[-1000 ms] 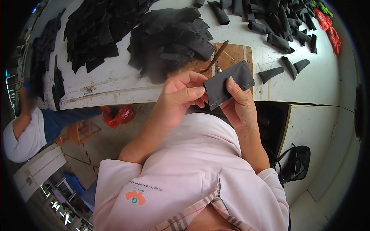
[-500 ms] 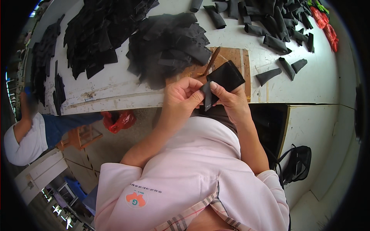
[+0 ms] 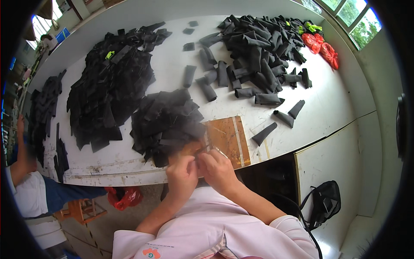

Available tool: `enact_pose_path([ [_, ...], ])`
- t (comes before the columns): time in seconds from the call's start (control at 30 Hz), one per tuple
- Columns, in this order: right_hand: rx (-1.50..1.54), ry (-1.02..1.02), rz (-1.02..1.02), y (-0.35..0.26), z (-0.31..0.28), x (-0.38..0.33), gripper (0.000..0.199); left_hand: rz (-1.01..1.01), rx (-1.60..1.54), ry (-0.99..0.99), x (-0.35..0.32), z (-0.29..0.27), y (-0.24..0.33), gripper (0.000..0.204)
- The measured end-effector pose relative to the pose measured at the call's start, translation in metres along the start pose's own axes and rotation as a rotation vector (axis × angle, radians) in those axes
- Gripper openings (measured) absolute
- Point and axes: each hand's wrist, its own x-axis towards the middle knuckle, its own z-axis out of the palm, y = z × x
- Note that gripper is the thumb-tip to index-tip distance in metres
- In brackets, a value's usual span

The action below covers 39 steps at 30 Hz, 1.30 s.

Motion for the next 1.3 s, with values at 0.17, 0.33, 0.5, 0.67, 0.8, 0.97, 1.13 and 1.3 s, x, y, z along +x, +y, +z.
enact_pose_path([
  [0.17, -0.104, -0.044, 0.035, 0.001, 0.006, 0.005, 0.027, -0.263, -0.216, 0.096, 0.000, 0.005, -0.008, 0.007],
  [0.33, 0.343, 0.104, 0.124, 0.009, 0.003, 0.008, 0.012, -0.881, -1.324, -0.105, 0.024, -0.016, -0.001, 0.017],
  [0.5, 1.262, -0.181, 0.819, 0.004, -0.009, 0.006, 0.003, -0.799, -1.028, -0.202, 0.018, -0.016, -0.007, 0.020],
  [0.67, 1.724, -0.246, 1.016, 0.008, 0.004, -0.007, 0.008, -0.506, -0.442, 0.004, 0.004, 0.005, -0.018, 0.014],
  [0.8, 1.718, -0.299, 0.943, 0.004, 0.007, -0.010, 0.014, -0.488, -0.420, 0.048, -0.007, 0.010, -0.022, 0.015],
  [0.97, 1.483, -0.208, 0.768, 0.011, 0.002, -0.015, 0.018, -0.842, -1.129, -0.204, 0.006, -0.017, 0.001, 0.025],
  [1.13, 1.530, -0.241, 0.594, -0.005, -0.023, -0.004, 0.018, -0.761, -1.337, -0.543, 0.018, -0.039, 0.017, 0.031],
  [1.3, 1.318, -0.371, 0.422, -0.023, -0.040, -0.008, 0.017, -0.638, -1.662, -0.817, 0.003, -0.048, 0.017, 0.044],
])
